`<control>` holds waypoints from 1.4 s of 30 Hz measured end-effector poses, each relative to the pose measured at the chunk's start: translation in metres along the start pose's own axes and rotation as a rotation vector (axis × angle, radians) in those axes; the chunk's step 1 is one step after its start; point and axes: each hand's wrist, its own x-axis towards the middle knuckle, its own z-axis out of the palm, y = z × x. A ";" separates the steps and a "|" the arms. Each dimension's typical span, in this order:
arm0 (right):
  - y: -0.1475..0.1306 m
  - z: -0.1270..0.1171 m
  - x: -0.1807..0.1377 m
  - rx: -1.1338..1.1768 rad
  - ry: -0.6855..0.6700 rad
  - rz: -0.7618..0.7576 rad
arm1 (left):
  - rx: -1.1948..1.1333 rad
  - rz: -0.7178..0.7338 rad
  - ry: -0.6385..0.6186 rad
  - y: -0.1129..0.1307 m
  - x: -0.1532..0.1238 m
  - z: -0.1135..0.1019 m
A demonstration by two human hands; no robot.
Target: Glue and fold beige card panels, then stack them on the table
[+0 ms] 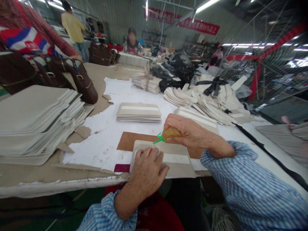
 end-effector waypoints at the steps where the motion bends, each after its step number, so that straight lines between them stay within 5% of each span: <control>1: 0.000 0.000 -0.002 -0.001 0.002 0.010 | 0.004 0.000 -0.004 0.000 0.000 0.000; 42: 0.032 -0.024 -0.123 0.145 0.147 0.556 | 0.087 0.033 0.013 -0.006 0.001 0.002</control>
